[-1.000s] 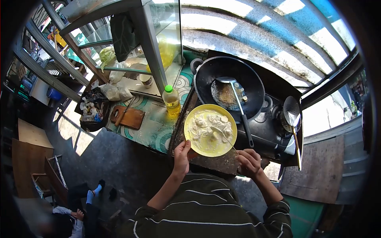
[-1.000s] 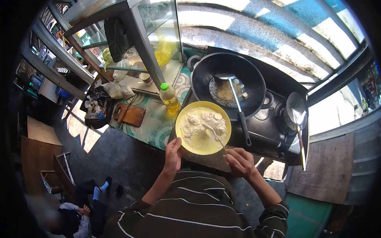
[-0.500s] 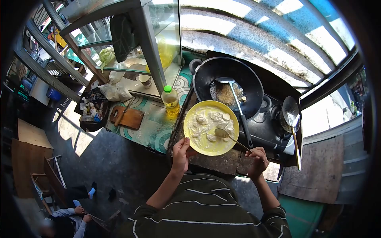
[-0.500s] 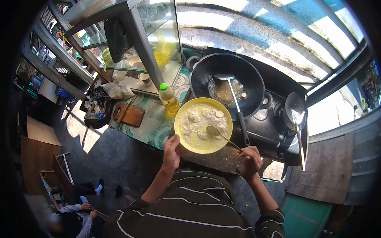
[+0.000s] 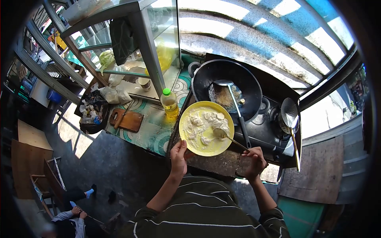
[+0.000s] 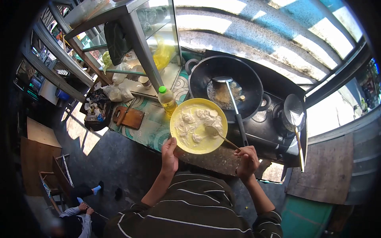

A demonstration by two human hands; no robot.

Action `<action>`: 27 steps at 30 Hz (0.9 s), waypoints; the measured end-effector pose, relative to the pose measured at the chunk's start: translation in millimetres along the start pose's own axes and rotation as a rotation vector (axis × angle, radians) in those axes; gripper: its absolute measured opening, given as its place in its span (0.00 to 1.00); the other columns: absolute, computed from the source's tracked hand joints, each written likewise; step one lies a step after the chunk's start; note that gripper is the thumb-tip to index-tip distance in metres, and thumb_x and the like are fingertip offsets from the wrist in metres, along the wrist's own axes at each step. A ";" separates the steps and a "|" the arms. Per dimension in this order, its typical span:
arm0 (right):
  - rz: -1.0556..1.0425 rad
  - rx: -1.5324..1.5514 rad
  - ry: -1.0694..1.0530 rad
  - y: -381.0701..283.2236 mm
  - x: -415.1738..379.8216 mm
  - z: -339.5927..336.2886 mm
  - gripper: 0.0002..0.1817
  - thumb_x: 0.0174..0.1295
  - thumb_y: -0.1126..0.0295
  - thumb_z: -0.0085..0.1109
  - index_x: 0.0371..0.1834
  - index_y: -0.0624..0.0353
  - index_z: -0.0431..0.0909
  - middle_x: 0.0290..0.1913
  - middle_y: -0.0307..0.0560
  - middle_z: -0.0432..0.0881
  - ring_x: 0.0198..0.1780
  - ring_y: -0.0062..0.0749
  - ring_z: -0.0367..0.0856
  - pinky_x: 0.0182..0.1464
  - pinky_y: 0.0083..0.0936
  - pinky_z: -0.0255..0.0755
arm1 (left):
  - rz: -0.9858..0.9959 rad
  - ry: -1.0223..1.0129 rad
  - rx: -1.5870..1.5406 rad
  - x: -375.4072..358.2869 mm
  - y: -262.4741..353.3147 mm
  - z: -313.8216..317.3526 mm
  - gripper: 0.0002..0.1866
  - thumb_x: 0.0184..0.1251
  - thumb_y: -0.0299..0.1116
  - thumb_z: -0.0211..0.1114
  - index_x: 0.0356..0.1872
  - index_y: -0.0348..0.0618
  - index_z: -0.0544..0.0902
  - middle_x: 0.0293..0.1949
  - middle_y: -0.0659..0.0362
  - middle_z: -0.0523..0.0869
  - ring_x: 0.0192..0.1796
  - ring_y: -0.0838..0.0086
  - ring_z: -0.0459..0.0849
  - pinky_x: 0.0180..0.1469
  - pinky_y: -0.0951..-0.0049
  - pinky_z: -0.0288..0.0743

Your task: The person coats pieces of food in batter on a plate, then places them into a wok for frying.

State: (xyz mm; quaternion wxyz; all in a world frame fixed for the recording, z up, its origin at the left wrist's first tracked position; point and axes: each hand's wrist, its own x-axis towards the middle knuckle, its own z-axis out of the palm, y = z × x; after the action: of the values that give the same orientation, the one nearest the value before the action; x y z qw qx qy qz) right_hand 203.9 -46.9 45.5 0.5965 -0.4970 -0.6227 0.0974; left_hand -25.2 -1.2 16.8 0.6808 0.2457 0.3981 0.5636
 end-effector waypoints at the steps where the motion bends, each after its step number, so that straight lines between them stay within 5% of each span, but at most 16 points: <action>1: -0.018 -0.007 -0.012 0.3 -2.6 -0.9 0.14 0.64 0.68 0.37 0.24 0.64 0.68 0.21 0.46 0.75 0.24 0.32 0.72 0.29 0.23 0.66 | 0.025 0.018 -0.006 -0.8 -1.5 2.3 0.14 0.65 0.37 0.48 0.43 0.36 0.73 0.37 0.60 0.79 0.38 0.82 0.78 0.35 0.80 0.77; 6: 0.007 -0.046 -0.004 -12.1 -14.4 9.5 0.14 0.64 0.69 0.36 0.23 0.63 0.66 0.21 0.46 0.73 0.24 0.30 0.71 0.28 0.21 0.66 | 0.118 0.102 0.006 -7.8 -12.3 16.4 0.15 0.65 0.37 0.50 0.43 0.35 0.73 0.39 0.58 0.79 0.38 0.79 0.79 0.36 0.81 0.74; 9: 0.336 0.202 0.121 -19.0 -21.1 23.0 0.16 0.65 0.68 0.33 0.24 0.64 0.66 0.24 0.46 0.71 0.25 0.25 0.72 0.28 0.19 0.68 | 0.199 0.130 0.055 -9.8 -12.8 19.1 0.15 0.65 0.36 0.50 0.44 0.35 0.73 0.39 0.59 0.78 0.39 0.81 0.77 0.36 0.83 0.73; 14: 0.424 0.363 0.127 -18.5 -25.9 32.8 0.15 0.65 0.67 0.34 0.26 0.65 0.68 0.25 0.48 0.73 0.27 0.27 0.73 0.30 0.20 0.69 | 0.246 0.103 0.128 -4.2 -14.2 8.6 0.15 0.65 0.35 0.49 0.46 0.33 0.72 0.39 0.59 0.78 0.40 0.82 0.76 0.39 0.83 0.72; 16: 0.101 0.136 -0.023 -10.8 -16.1 27.2 0.13 0.64 0.69 0.37 0.27 0.64 0.69 0.26 0.49 0.75 0.28 0.32 0.74 0.32 0.23 0.69 | 0.227 0.071 0.112 -1.8 -8.9 6.0 0.15 0.65 0.34 0.49 0.46 0.32 0.72 0.39 0.59 0.79 0.39 0.82 0.76 0.40 0.83 0.71; 19: -0.101 -0.005 -0.010 -8.2 8.2 17.7 0.11 0.63 0.71 0.39 0.28 0.64 0.70 0.26 0.49 0.77 0.29 0.35 0.74 0.34 0.26 0.69 | 0.167 0.033 0.068 -4.7 0.6 11.4 0.15 0.65 0.33 0.49 0.45 0.31 0.72 0.38 0.59 0.79 0.38 0.83 0.75 0.41 0.84 0.69; 24: -0.159 -0.096 -0.054 0.4 16.6 20.6 0.10 0.62 0.73 0.38 0.28 0.65 0.70 0.26 0.48 0.77 0.29 0.35 0.74 0.34 0.26 0.69 | 0.079 -0.007 0.053 -8.8 4.3 11.2 0.15 0.65 0.33 0.49 0.46 0.31 0.73 0.38 0.59 0.79 0.38 0.84 0.75 0.43 0.84 0.67; 27: -0.040 -0.031 -0.028 -1.7 2.8 24.7 0.11 0.63 0.72 0.38 0.28 0.66 0.69 0.26 0.49 0.75 0.28 0.33 0.74 0.34 0.24 0.69 | 0.144 -0.043 0.083 -6.2 0.0 8.0 0.15 0.65 0.36 0.48 0.45 0.35 0.73 0.39 0.58 0.79 0.39 0.81 0.78 0.38 0.80 0.75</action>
State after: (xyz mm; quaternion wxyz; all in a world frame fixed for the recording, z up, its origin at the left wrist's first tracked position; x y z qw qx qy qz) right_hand 182.9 -34.0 41.9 0.5819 -0.4922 -0.6421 0.0827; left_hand -18.9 -6.3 23.0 0.6360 0.3137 0.3877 0.5889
